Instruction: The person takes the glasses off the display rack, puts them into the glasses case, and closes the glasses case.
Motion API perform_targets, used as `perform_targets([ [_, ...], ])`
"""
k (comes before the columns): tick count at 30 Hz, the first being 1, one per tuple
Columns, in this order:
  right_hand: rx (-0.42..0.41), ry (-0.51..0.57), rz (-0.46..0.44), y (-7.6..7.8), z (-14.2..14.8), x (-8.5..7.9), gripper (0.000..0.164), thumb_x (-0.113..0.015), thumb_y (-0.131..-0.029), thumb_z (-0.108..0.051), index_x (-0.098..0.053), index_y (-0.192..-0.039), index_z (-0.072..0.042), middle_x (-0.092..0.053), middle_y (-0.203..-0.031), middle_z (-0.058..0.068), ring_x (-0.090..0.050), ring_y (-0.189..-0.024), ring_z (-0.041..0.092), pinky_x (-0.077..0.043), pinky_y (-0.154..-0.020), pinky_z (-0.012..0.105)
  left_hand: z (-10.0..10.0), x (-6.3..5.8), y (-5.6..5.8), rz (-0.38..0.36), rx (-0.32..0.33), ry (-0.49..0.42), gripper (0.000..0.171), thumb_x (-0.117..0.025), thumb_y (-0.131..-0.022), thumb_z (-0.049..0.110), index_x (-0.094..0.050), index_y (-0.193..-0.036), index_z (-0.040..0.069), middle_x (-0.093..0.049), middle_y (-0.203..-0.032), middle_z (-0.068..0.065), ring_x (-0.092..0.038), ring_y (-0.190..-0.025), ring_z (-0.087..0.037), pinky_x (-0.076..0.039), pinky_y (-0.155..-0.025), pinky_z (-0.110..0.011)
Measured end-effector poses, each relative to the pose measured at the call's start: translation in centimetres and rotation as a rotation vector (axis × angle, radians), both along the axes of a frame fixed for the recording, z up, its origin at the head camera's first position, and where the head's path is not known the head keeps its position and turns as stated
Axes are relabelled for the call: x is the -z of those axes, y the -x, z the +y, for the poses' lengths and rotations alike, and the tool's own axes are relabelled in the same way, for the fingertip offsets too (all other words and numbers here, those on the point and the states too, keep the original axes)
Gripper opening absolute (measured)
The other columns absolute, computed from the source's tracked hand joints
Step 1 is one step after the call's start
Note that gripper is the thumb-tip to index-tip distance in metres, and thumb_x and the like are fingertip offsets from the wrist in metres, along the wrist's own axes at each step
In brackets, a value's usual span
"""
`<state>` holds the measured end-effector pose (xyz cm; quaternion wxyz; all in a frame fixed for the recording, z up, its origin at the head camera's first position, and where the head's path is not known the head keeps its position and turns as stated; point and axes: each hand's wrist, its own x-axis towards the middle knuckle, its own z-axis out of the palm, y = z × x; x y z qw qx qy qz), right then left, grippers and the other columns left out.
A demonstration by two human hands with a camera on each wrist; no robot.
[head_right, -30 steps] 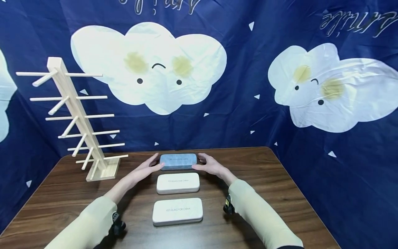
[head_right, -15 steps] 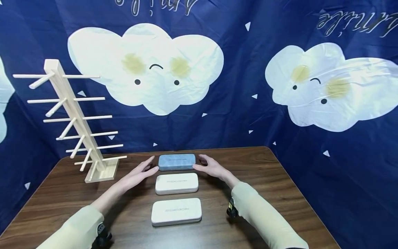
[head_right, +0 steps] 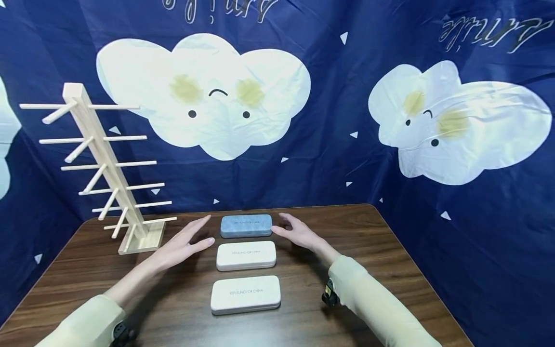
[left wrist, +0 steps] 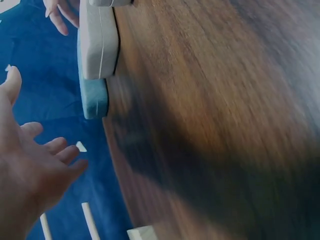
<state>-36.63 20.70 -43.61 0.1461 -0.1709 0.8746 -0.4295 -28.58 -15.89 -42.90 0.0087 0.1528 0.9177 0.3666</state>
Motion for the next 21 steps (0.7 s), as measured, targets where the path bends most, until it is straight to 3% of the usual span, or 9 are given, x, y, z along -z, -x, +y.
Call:
perform_targets([
  [6, 0.027, -0.035, 0.088, -0.7, 0.3, -0.5, 0.077, -0.063, -0.099, -0.05, -0.035, -0.16, -0.012, -0.042, -0.161, 0.018, -0.048, -0.145, 0.038, -0.038, -0.12, 0.054, 0.0, -0.8, -1.0, 0.139, 0.015, 0.102, 0.082, -0.064, -0.097, 0.055, -0.032, -0.162, 0.017, -0.032, -0.166, -0.019, -0.032, -0.152, -0.046, -0.033, -0.116, -0.069],
  [11, 0.042, -0.108, 0.19, -1.5, 0.5, -1.1, 0.077, -0.065, -0.097, -0.054, -0.038, -0.159, -0.017, -0.04, -0.163, 0.012, -0.043, -0.149, 0.033, -0.034, -0.123, 0.053, 0.1, -1.3, -1.8, 0.232, 0.032, 0.188, 0.081, -0.066, -0.095, 0.056, -0.037, -0.16, 0.019, -0.035, -0.165, -0.019, -0.036, -0.149, -0.049, -0.033, -0.115, -0.071],
  [21, -0.051, -0.228, 0.39, -2.9, 0.7, -2.5, 0.078, -0.066, -0.096, -0.055, -0.039, -0.159, -0.021, -0.037, -0.165, 0.014, -0.037, -0.153, 0.033, -0.036, -0.12, 0.058, 0.1, -2.1, -3.1, 0.382, 0.107, 0.33, 0.086, -0.07, -0.09, 0.06, -0.04, -0.159, 0.018, -0.037, -0.165, -0.016, -0.03, -0.155, -0.038, -0.027, -0.123, -0.061],
])
